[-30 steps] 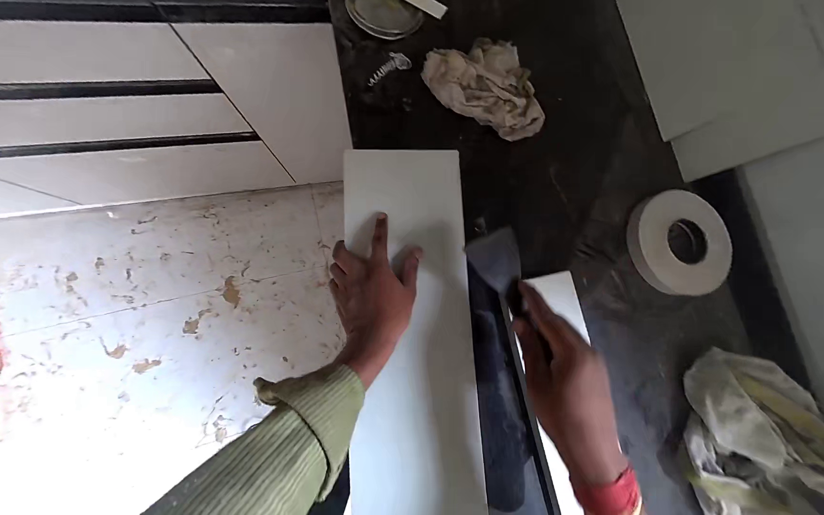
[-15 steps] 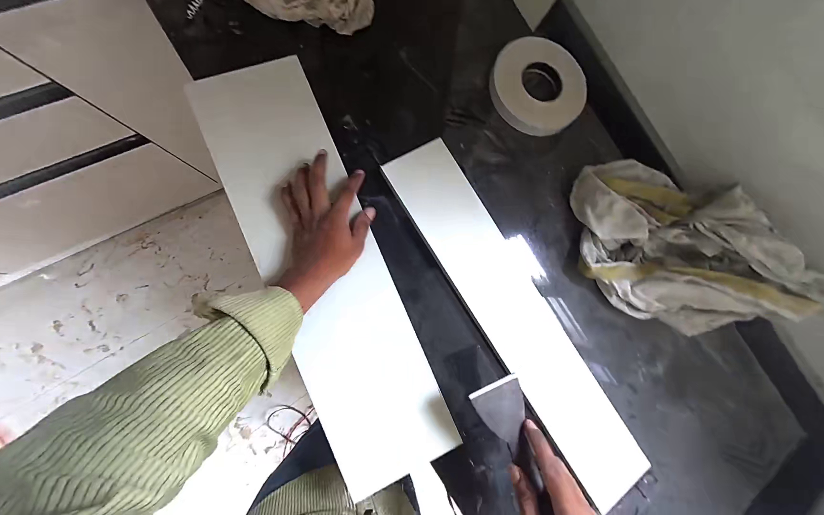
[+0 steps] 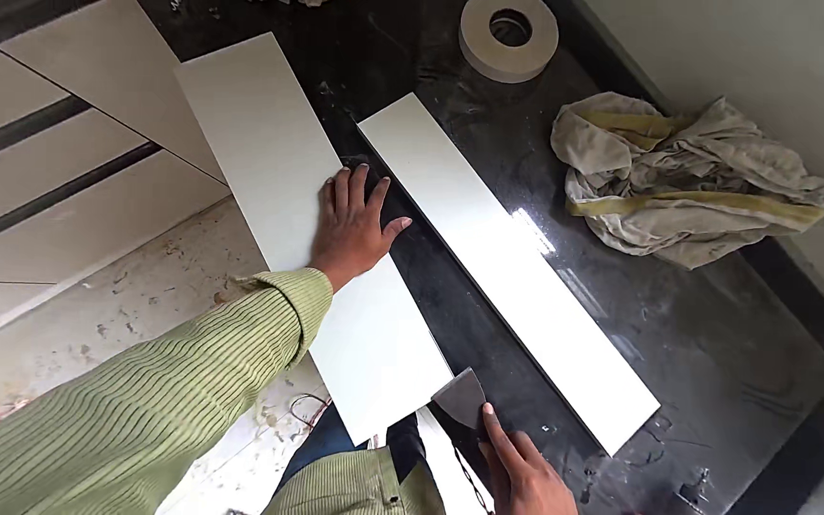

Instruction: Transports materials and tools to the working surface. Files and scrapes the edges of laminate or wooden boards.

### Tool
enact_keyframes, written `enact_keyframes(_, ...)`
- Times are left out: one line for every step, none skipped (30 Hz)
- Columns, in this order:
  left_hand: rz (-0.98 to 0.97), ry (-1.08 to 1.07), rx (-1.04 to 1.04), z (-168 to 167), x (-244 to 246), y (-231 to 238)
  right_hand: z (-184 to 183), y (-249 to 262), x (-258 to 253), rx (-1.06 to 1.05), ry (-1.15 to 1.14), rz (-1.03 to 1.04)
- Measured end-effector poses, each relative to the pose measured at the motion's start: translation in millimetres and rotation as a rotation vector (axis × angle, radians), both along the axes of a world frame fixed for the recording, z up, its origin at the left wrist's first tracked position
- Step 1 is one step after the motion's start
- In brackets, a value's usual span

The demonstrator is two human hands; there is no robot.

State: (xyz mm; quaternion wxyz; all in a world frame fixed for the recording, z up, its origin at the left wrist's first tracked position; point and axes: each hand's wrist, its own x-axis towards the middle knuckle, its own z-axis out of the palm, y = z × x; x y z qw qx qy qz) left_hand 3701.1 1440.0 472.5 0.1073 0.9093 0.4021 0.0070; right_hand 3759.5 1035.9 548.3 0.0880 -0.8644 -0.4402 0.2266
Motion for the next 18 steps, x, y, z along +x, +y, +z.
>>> enact_keyframes(-0.01,0.011,0.002,0,0,-1,-2,0,2,0.007,-0.012,0.018)
enact_keyframes(-0.023,0.027,0.005,1,1,-1,-4,1,6,0.013,-0.026,0.043)
enact_keyframes(-0.036,0.045,0.006,1,1,-1,-7,1,10,0.023,-0.049,0.073)
enact_keyframes(-0.048,0.057,0.007,2,2,-2,-10,1,15,0.039,-0.071,0.105)
enact_keyframes(-0.056,0.067,0.01,1,2,-2,-13,2,21,0.054,-0.085,0.138)
enact_keyframes(-0.062,0.071,0.01,1,3,-1,-15,3,26,0.068,-0.098,0.17)
enact_keyframes(-0.063,0.066,0.011,-1,3,-1,-16,4,31,0.08,-0.11,0.2)
enact_keyframes(-0.059,0.062,0.01,-2,1,-2,-18,6,35,0.092,-0.125,0.225)
enact_keyframes(-0.055,0.059,0.016,-3,2,-1,-19,8,39,0.095,-0.136,0.247)
enact_keyframes(-0.051,0.061,0.018,-3,2,0,-20,10,42,0.096,-0.142,0.266)
enact_keyframes(-0.048,0.063,0.016,-4,2,-1,-21,12,44,0.098,-0.15,0.281)
enact_keyframes(-0.046,0.063,0.015,-4,2,0,-22,15,45,0.105,-0.157,0.288)
enact_keyframes(-0.046,0.065,0.013,-4,3,0,-23,20,46,0.113,-0.16,0.291)
enact_keyframes(-0.043,0.063,0.015,-4,5,1,-25,25,47,0.119,-0.163,0.292)
enact_keyframes(-0.038,0.067,0.014,-4,4,1,-26,29,47,0.124,-0.167,0.295)
enact_keyframes(-0.034,0.065,0.018,-4,3,1,-27,33,47,0.129,-0.171,0.296)
enact_keyframes(-0.035,0.06,0.02,-4,2,1,-28,35,46,0.132,-0.175,0.295)
enact_keyframes(-0.039,0.057,0.019,-4,3,1,-29,38,45,0.136,-0.179,0.289)
